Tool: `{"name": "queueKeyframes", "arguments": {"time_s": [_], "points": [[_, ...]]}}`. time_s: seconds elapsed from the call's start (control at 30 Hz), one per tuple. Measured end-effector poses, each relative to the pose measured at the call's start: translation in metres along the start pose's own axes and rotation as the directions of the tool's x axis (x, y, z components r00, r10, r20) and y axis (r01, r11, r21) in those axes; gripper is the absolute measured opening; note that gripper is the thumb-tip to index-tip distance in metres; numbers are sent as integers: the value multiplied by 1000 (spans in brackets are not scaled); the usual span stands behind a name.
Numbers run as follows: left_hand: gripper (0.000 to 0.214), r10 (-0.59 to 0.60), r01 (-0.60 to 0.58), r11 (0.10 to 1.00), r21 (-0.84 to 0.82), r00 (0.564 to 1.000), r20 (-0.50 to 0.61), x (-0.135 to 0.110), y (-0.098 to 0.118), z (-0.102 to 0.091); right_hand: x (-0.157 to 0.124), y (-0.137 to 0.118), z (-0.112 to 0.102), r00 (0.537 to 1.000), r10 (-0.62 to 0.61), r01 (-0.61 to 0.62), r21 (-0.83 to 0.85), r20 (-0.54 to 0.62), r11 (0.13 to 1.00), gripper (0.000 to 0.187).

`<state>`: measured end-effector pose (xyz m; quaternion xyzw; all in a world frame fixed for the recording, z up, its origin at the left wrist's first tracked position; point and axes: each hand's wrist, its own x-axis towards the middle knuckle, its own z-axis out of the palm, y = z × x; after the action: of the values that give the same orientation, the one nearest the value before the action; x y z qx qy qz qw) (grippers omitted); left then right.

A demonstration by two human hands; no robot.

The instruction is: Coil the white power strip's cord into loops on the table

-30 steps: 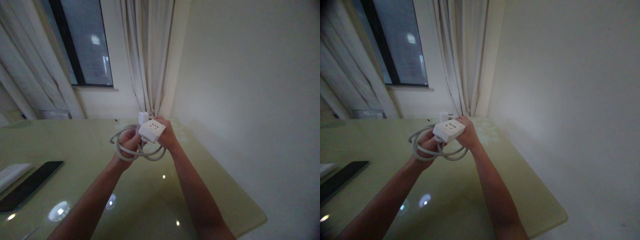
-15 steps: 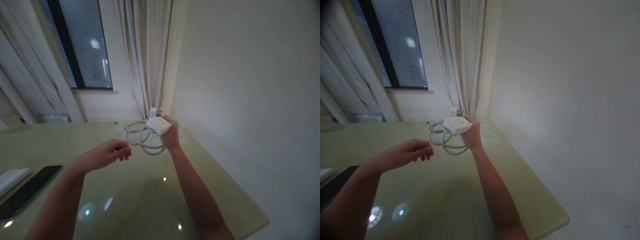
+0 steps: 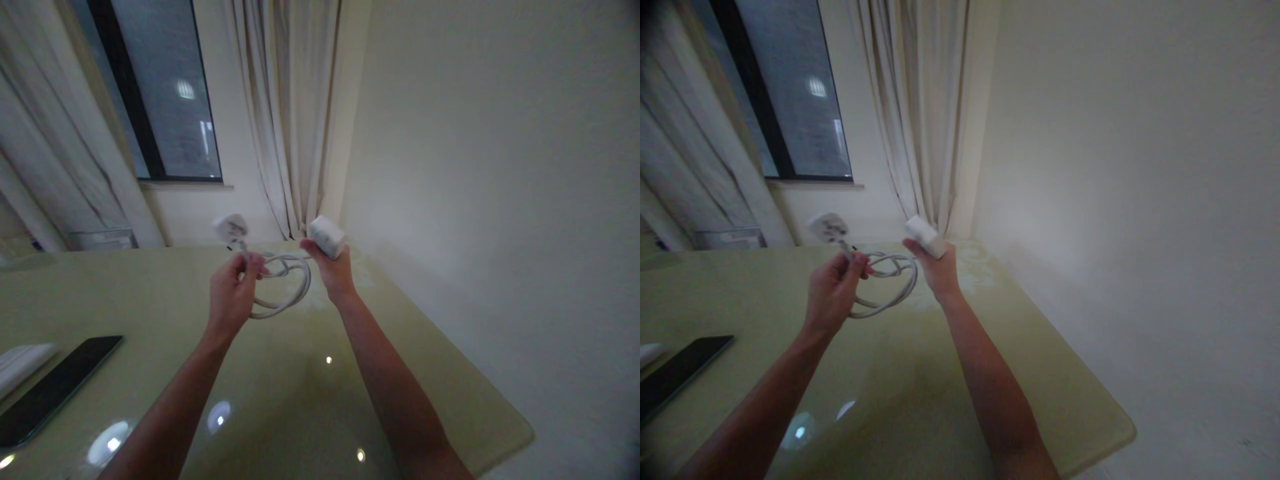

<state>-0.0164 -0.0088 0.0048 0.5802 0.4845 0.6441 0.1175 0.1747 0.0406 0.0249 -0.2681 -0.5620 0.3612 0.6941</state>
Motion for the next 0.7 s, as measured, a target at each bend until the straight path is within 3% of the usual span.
{"name": "queueKeyframes", "arguments": {"time_s": [0.07, 0.1, 0.2, 0.3, 0.4, 0.5, 0.6, 0.7], "points": [[26, -140, 89, 958, -273, 976, -170, 10, -3, -9, 13, 2, -13, 967, 145, -96, 230, -210, 969, 38], [22, -216, 111, 902, -417, 953, -214, 16, -5, -14, 19, 3, -21, 939, 225, -132, 331, -260, 934, 44], [19, -416, 137, 703, -698, 875, -247, 29, -10, -28, 31, 4, -45, 870, 419, -259, 483, -259, 836, 54], [24, -517, 130, 628, -767, 806, -287, 37, -19, -40, 35, 8, -56, 834, 476, -292, 511, -278, 809, 56], [28, -552, 171, 653, -738, 775, -309, 41, -33, -50, 33, 14, -51, 870, 370, -196, 460, -326, 866, 53], [20, -546, 333, 711, -619, 817, -188, 41, -54, -54, 27, 19, -37, 936, 173, -97, 248, -306, 964, 47], [17, -453, 355, 830, -429, 879, -149, 38, -80, -53, 17, 24, -22, 988, 103, -103, 12, -112, 995, 42], [32, -356, 343, 933, -106, 925, -132, 34, -110, -52, 1, 35, -4, 983, 141, -119, -175, 118, 977, 44]]}}
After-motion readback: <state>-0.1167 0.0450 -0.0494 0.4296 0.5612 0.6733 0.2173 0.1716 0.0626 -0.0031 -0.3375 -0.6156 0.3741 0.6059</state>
